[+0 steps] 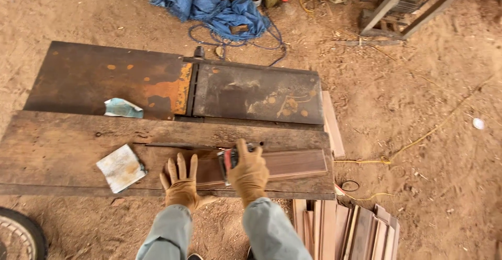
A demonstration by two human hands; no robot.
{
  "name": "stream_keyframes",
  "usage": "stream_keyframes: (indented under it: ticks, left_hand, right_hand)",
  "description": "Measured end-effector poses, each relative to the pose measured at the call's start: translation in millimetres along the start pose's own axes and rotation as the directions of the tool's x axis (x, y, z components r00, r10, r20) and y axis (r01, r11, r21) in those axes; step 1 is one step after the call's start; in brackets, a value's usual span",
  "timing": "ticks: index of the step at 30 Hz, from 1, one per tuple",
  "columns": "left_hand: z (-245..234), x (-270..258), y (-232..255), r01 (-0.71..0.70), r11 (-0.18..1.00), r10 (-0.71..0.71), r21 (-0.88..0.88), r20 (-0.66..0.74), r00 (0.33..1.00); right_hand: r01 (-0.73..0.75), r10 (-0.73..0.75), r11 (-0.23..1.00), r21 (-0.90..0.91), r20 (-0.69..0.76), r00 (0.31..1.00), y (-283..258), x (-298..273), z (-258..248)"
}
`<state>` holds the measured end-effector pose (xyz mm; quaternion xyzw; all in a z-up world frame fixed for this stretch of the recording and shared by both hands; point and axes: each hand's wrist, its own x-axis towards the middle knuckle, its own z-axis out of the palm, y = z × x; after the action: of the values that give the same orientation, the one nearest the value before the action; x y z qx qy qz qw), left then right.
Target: Sanding a piece of wood with an electric hand sander on a workbench.
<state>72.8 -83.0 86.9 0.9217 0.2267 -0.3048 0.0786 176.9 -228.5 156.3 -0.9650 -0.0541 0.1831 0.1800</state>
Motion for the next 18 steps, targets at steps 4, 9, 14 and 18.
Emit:
stream_keyframes:
  ticks: [4,9,14,18]
  left_hand:
    - [1.6,3.4,-1.8,0.016,0.999,-0.014,0.043,-0.055,0.998]
    - [-0.5,2.4,0.4,0.044,0.998,-0.042,0.044,-0.027,0.999]
    - [2.1,3.6,1.8,0.083,0.995,-0.083,0.056,-0.007,0.997]
    - [-0.6,1.9,2.8,0.073,0.996,-0.073,0.055,-0.010,0.997]
  right_hand:
    - [0.071,-0.072,0.996,-0.051,-0.021,0.997,-4.9,-4.7,-7.3]
    - [0.035,-0.035,0.999,-0.011,-0.007,0.999,33.2,10.4,-21.9]
    - [-0.039,0.042,0.999,0.025,-0.146,0.988,92.2,26.9,-62.4]
    - [-0.097,0.092,0.995,-0.014,-0.203,0.975,166.8,62.7,-72.1]
